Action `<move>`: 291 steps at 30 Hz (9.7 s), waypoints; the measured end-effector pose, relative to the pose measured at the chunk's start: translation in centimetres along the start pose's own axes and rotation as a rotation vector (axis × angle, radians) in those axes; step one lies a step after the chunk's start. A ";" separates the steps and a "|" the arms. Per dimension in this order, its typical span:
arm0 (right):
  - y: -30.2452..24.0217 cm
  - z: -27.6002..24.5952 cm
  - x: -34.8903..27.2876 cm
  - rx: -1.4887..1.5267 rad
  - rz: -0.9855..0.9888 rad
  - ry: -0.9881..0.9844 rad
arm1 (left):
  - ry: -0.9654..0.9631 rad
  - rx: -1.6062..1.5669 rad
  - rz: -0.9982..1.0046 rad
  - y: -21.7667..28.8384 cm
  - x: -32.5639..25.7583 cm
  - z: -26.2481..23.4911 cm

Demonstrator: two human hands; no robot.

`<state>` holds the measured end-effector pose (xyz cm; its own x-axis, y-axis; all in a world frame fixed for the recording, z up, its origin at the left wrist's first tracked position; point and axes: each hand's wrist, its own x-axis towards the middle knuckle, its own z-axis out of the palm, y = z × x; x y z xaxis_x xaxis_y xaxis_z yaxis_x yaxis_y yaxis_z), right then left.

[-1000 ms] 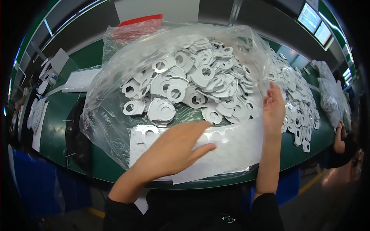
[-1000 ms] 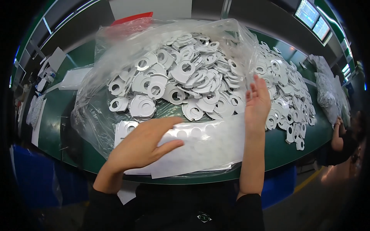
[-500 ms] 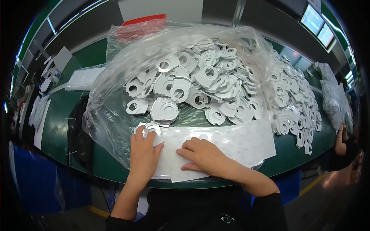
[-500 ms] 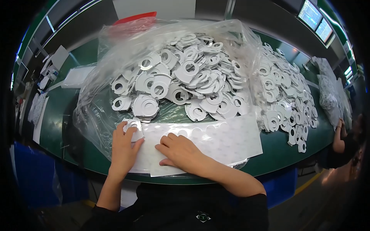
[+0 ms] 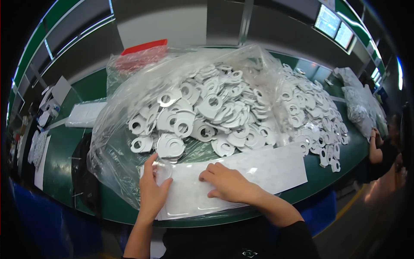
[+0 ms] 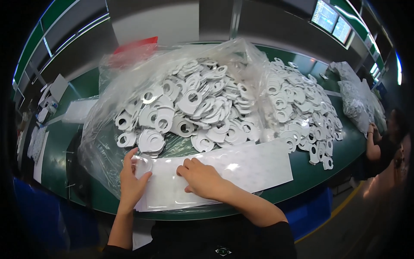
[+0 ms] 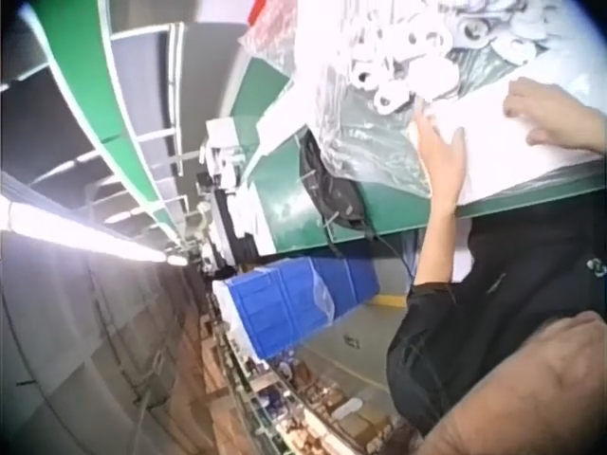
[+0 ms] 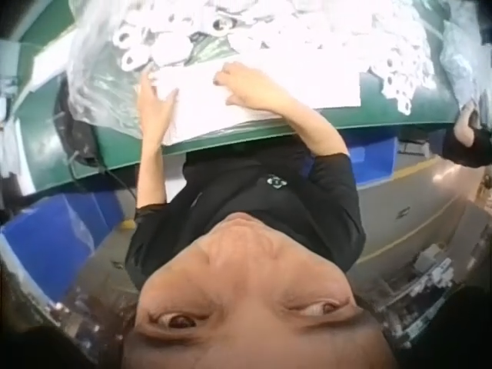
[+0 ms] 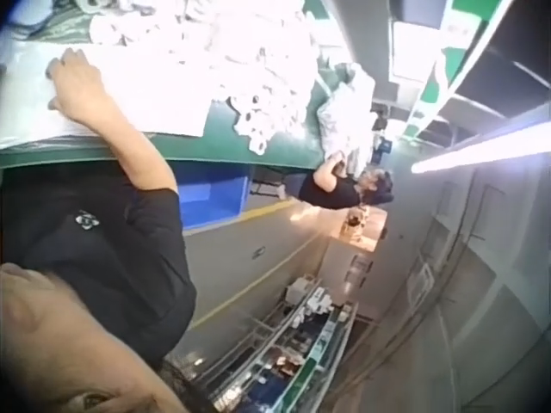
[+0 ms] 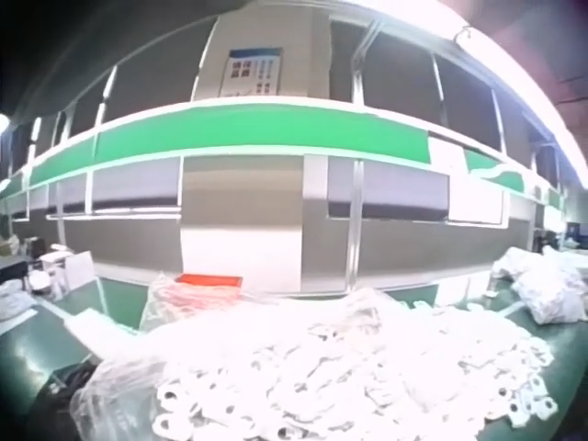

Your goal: Applying circular adhesive stickers to small metal plate components on an assembly line.

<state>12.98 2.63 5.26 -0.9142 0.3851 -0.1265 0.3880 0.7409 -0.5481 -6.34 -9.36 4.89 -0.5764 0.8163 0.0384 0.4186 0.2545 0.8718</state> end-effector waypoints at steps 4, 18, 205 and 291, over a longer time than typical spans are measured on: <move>0.2 -0.7 0.0 0.002 0.040 -0.039 | -0.292 -0.497 -0.028 1.1 1.6 0.3; 0.8 -0.3 -1.1 -0.021 -0.323 0.180 | -0.788 -1.421 -0.550 -0.6 6.8 11.6; -0.1 -4.3 -2.0 0.569 -0.367 -0.142 | -0.852 -1.337 -0.425 0.9 6.4 11.3; 4.3 -1.8 1.7 0.906 0.233 0.713 | -0.883 -1.010 -0.188 1.3 4.7 11.1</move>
<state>13.34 7.46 4.23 -0.4482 0.8934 0.0324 0.0490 0.0607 -0.9970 -0.71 0.55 0.80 0.2321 0.9664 -0.1107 -0.5302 0.2211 0.8186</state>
